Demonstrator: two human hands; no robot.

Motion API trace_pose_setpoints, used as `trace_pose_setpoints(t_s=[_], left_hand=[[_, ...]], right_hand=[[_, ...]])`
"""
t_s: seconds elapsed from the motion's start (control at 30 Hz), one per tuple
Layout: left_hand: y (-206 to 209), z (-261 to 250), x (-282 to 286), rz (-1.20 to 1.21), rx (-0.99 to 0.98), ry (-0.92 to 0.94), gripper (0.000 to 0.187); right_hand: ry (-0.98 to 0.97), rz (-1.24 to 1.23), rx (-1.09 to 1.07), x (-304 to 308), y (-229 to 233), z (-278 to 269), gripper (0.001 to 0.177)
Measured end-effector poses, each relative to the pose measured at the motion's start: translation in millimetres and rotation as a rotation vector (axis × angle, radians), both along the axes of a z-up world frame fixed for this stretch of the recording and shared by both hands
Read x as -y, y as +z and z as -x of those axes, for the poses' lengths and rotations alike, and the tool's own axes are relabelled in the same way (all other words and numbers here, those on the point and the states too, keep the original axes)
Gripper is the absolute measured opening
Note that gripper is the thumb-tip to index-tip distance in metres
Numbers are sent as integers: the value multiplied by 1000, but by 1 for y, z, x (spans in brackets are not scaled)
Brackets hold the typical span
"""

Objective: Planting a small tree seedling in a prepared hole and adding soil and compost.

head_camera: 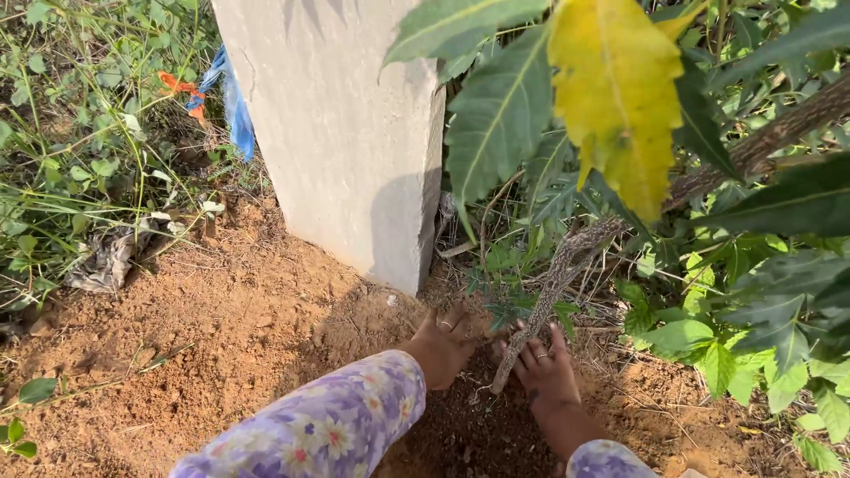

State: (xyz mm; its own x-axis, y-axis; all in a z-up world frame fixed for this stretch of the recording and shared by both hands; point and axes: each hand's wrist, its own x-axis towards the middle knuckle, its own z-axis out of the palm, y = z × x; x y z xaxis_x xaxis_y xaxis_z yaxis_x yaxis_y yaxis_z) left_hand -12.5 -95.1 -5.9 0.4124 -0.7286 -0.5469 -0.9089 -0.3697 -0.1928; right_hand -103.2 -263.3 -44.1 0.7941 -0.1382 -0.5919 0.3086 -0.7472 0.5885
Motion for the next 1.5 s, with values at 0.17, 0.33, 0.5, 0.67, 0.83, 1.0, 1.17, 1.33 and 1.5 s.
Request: trace_pose_setpoints(t_s=[0.17,0.33,0.5,0.67,0.83,1.0,1.17,1.33,1.5], left_hand=[[-16,3,-1,29,-9,-55,84],[-15,4,-3,10,16,-98,87],[-36,-6,6,35,-5,26,92],[-65,3,-4,21,-56,16,96],[-63,9,-11,-88,-60,-115,101],[-78,2,-20,16,46,-295,109],[-88,-9,-18,-47,127,-392,102],[-94,-31,-9,-24,416,-497,107],[-76,-27,-4,-39,260,-360,100]], right_hand=[[-82,-124,40,-12,-2,2,62],[-211,-297,-31,-19,30,21,62],[-286,-490,239,26,5,29,79],[-216,-273,138,0,69,71,78],[635,-738,886,37,-28,94,79],[643,-828,417,47,-58,101,79],[125,-605,-44,25,-2,75,79],[229,-479,-21,43,-29,62,72],[263,-507,111,60,-49,67,66]])
